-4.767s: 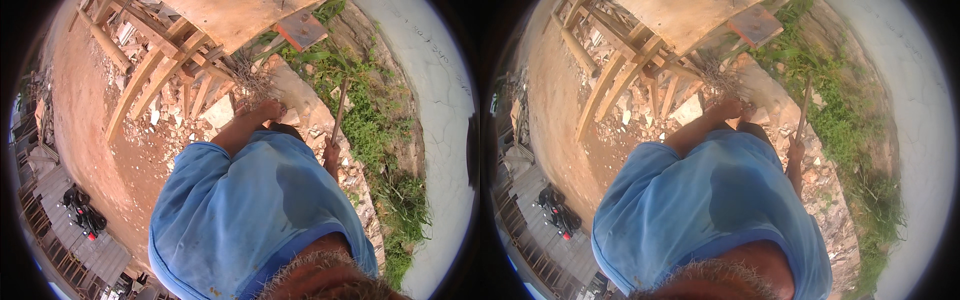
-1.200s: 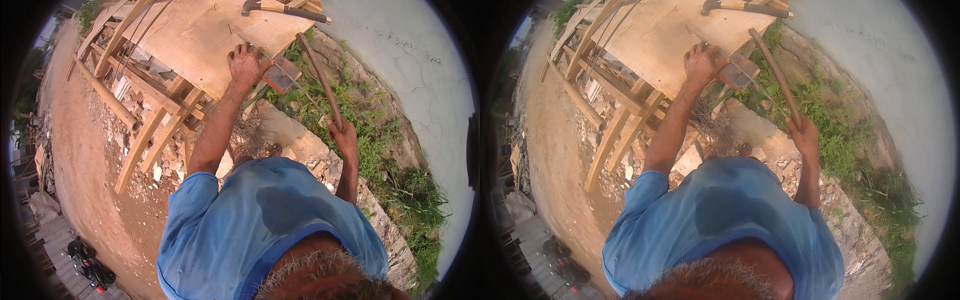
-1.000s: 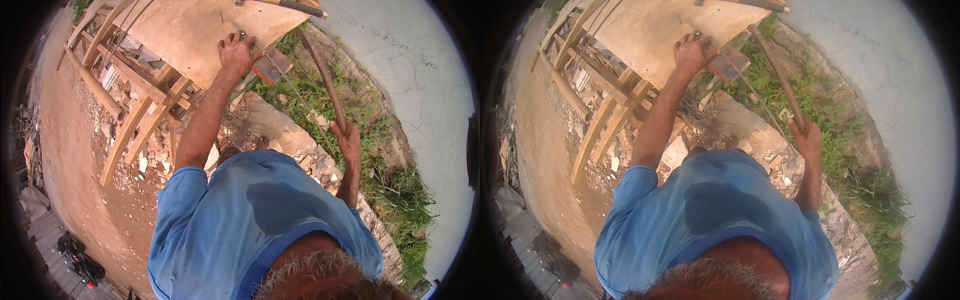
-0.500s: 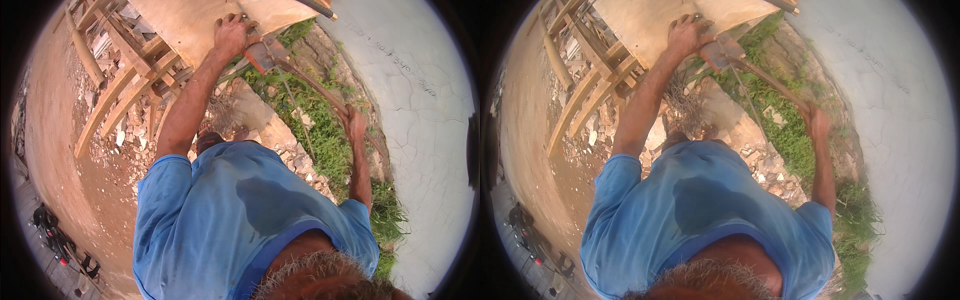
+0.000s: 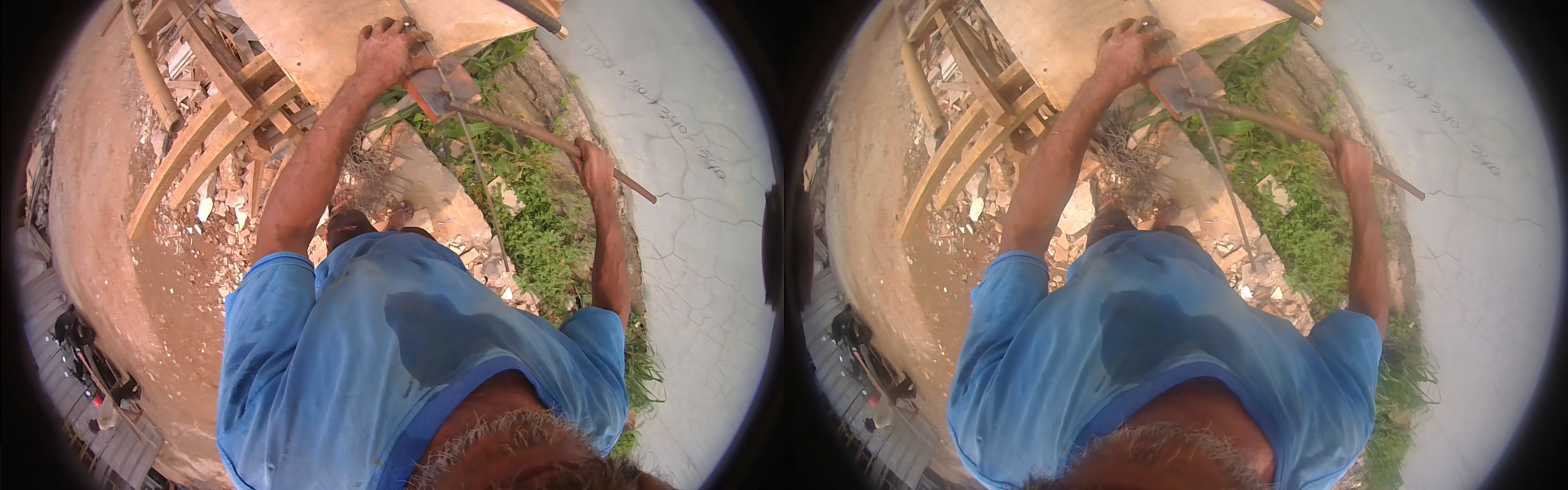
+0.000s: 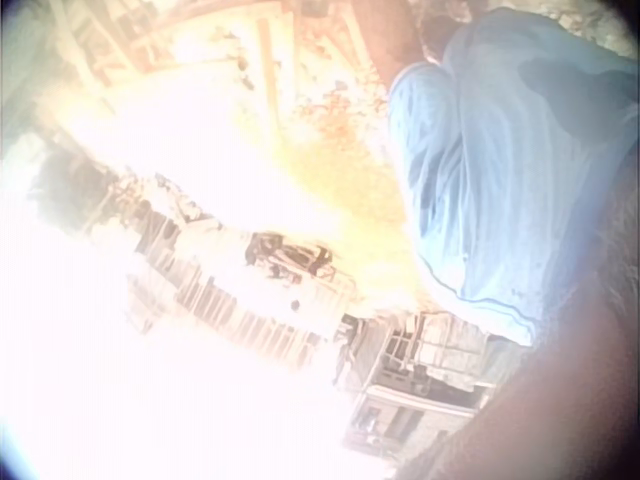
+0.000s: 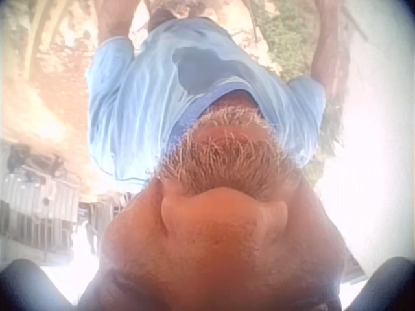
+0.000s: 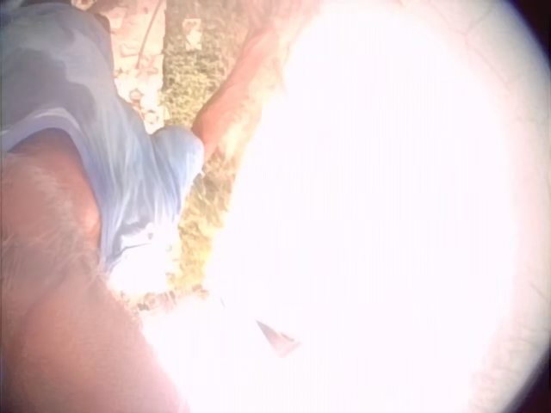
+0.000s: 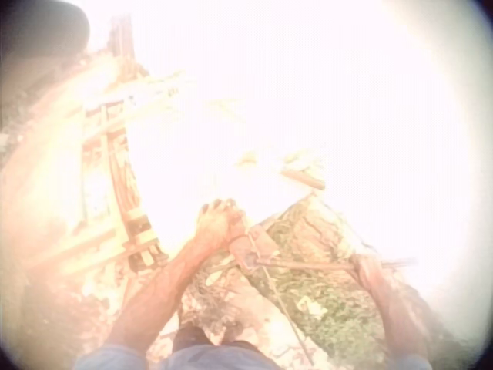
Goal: The person repeatedly bends thin metal rods using a metal bar as a lever against a wooden workbench. They pick up each rod, position it, and apply force to bend it, then place the bent rod aside.
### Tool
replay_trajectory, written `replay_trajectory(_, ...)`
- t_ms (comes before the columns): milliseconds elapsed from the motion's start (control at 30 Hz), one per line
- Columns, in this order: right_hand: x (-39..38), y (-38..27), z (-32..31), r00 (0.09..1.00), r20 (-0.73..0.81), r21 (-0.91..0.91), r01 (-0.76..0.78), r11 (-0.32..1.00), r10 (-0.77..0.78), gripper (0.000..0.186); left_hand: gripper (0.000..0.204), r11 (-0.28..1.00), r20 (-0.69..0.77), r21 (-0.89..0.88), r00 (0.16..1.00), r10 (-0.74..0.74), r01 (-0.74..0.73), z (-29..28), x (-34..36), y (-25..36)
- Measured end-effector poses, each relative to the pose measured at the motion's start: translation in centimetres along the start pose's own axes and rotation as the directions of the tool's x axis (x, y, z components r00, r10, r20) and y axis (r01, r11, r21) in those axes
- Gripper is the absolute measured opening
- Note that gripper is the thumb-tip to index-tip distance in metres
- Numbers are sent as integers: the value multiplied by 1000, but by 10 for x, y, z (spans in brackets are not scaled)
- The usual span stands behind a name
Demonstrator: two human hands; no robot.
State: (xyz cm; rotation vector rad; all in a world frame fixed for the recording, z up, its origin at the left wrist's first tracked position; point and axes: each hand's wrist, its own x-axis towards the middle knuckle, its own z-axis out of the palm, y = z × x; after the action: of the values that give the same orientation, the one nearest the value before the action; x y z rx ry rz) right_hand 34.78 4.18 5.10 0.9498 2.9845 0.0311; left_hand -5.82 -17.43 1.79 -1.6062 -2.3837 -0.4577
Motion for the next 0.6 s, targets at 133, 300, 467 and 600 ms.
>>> replay_trajectory(133, -26, -10, 12, 998, 2, 41, -56, 998, 56, 20, 60, 999, -1, -37, 1000, 7, -7, 1, 0, 0)
replay_trajectory(300, -33, -13, 14, 996, 16, 15, -85, 996, 85, 23, 59, 1000, 11, -28, 1000, 1, -1, -5, 2, 2)
replay_trajectory(467, -30, -16, 12, 989, 36, 85, -144, 986, 141, 25, 53, 963, -165, -256, 978, -131, 86, -29, -27, 20)
replay_trajectory(600, -31, -18, 16, 983, 28, 36, -180, 983, 179, 23, 38, 331, 312, -863, 918, -247, 382, -52, -114, 76)
